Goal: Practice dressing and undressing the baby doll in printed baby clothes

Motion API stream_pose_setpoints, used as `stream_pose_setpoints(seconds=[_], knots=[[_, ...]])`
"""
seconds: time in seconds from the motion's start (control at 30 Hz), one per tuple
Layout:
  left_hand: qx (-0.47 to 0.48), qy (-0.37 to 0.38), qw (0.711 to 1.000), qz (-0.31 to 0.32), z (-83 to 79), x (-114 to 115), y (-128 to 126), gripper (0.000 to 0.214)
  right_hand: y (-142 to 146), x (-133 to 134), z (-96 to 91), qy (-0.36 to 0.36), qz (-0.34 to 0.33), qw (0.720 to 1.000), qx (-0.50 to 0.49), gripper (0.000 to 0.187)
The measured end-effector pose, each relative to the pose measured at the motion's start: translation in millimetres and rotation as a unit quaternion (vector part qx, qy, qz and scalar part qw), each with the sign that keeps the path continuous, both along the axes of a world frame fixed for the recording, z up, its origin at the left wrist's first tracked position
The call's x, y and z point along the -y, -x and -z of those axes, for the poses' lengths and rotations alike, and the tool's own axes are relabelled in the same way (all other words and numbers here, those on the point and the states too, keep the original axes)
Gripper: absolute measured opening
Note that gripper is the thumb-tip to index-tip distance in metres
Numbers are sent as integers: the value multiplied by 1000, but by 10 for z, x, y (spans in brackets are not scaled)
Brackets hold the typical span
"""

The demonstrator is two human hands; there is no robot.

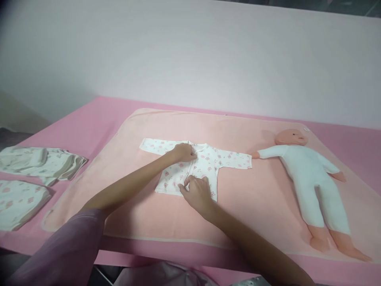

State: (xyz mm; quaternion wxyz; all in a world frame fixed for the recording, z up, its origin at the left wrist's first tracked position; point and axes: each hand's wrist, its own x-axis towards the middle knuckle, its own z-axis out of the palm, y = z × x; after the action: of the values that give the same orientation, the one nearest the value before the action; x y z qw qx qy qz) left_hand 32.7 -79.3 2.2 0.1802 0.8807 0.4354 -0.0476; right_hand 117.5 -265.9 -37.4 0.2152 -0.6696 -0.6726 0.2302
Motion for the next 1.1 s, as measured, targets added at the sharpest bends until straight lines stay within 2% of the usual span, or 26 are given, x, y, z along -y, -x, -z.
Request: stream_pose_setpoints(seconds=[0.23,0.4,0.5,0.63,0.7,0.8,0.87,0.93,1.0,1.1], knots=[[6,41,999,-12,-61,-6,61,24,-84,108,13,29,49,995,-79,32],[49,48,996,-52,-27,0,66,31,-143,151,-30,3,25,999,-48,34],[95,71,990,-74,-15,-75,220,36,-107,157,-141,-26,12,999,-29,31],[172,94,974,-115,-61,-319,640,34,168,16,-369,-130,-1,992,4,24],[193,101,967,-134,-96,-463,882,34,408,-137,-455,-179,-30,983,5,18],[196,93,964,-157,-88,-611,1186,32,726,-382,-467,-224,-138,964,-26,5],[196,71,964,-167,-12,-627,1325,31,805,-480,-382,-232,-229,945,-28,20],[203,48,964,-167,118,-577,1417,31,762,-493,-246,-221,-291,931,-4,36],[214,-5,967,-138,274,-485,1475,30,657,-430,-100,-191,-318,928,21,47],[225,-135,963,-63,472,-343,1505,29,542,-248,28,-133,-345,929,29,55]])
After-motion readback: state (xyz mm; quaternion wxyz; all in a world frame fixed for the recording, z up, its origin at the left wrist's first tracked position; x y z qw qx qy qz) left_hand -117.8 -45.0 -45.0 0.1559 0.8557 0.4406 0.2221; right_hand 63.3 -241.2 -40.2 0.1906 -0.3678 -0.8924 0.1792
